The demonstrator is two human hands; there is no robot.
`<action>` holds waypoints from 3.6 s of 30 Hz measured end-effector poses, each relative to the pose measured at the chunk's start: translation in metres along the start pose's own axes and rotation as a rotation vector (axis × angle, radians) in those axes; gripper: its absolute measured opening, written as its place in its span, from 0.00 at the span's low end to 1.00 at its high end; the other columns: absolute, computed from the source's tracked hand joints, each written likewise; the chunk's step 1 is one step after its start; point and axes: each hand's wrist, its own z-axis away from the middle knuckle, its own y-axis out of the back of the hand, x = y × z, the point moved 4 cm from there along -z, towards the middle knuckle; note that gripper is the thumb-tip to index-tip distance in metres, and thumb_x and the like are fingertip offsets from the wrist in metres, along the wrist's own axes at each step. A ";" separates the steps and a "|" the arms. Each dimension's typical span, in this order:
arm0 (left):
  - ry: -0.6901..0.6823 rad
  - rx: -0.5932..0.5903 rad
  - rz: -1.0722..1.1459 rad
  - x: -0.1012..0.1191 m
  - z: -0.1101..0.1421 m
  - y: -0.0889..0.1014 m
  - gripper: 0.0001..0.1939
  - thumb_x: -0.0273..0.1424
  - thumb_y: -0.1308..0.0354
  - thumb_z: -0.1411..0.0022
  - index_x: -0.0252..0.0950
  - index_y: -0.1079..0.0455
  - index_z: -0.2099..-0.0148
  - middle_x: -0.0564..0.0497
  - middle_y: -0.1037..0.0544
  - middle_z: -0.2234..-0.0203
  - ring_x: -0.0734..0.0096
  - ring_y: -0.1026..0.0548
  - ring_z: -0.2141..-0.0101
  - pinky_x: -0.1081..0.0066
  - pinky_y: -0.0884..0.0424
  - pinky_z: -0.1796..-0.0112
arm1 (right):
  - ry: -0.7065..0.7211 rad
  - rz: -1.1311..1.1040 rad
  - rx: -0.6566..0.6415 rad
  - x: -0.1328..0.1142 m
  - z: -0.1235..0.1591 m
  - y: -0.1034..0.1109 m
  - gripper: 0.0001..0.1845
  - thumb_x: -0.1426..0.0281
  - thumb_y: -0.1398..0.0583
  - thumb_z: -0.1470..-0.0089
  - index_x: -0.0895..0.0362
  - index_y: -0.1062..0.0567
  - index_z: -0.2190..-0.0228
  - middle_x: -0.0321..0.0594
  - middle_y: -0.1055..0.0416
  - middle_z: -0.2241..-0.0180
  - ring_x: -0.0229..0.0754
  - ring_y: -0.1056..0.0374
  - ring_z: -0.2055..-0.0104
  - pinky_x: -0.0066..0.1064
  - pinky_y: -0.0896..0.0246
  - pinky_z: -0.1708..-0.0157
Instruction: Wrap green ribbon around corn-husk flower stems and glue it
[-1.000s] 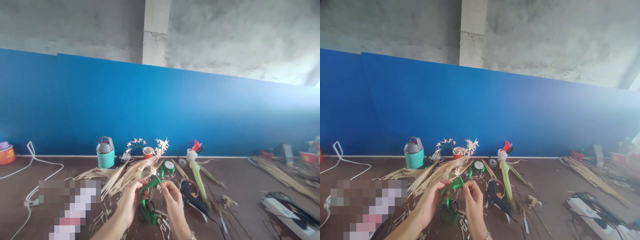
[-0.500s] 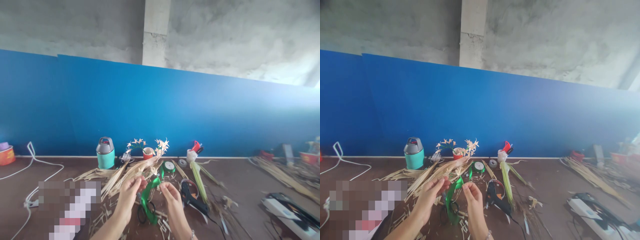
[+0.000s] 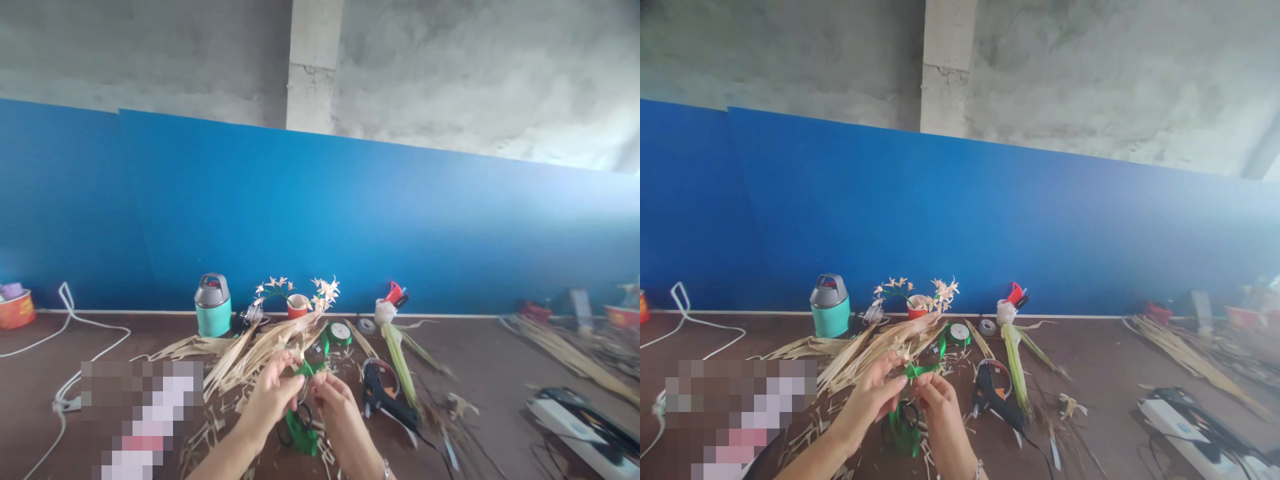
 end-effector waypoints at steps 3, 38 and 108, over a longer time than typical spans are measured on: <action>0.082 -0.088 0.036 -0.003 0.000 -0.004 0.18 0.34 0.40 0.52 0.36 0.33 0.56 0.60 0.35 0.86 0.81 0.42 0.86 0.81 0.54 0.85 | -0.020 0.001 -0.014 0.000 0.002 -0.001 0.15 0.62 0.32 0.62 0.59 0.29 0.82 0.31 0.38 0.81 0.32 0.48 0.78 0.23 0.50 0.76; 0.160 0.012 0.252 -0.013 -0.001 -0.004 0.16 0.33 0.35 0.58 0.35 0.40 0.82 0.60 0.39 0.91 0.82 0.41 0.87 0.80 0.53 0.86 | 0.711 0.860 0.042 -0.031 0.025 -0.020 0.08 0.73 0.45 0.47 0.55 0.33 0.77 0.38 0.35 0.75 0.42 0.38 0.70 0.32 0.42 0.69; 0.191 -0.048 -0.104 -0.009 -0.005 0.004 0.14 0.36 0.42 0.51 0.34 0.32 0.63 0.63 0.42 0.97 0.85 0.54 0.93 0.79 0.66 0.87 | 0.223 0.481 0.057 -0.013 0.006 0.001 0.18 0.56 0.39 0.53 0.58 0.32 0.80 0.29 0.44 0.82 0.33 0.51 0.79 0.24 0.53 0.79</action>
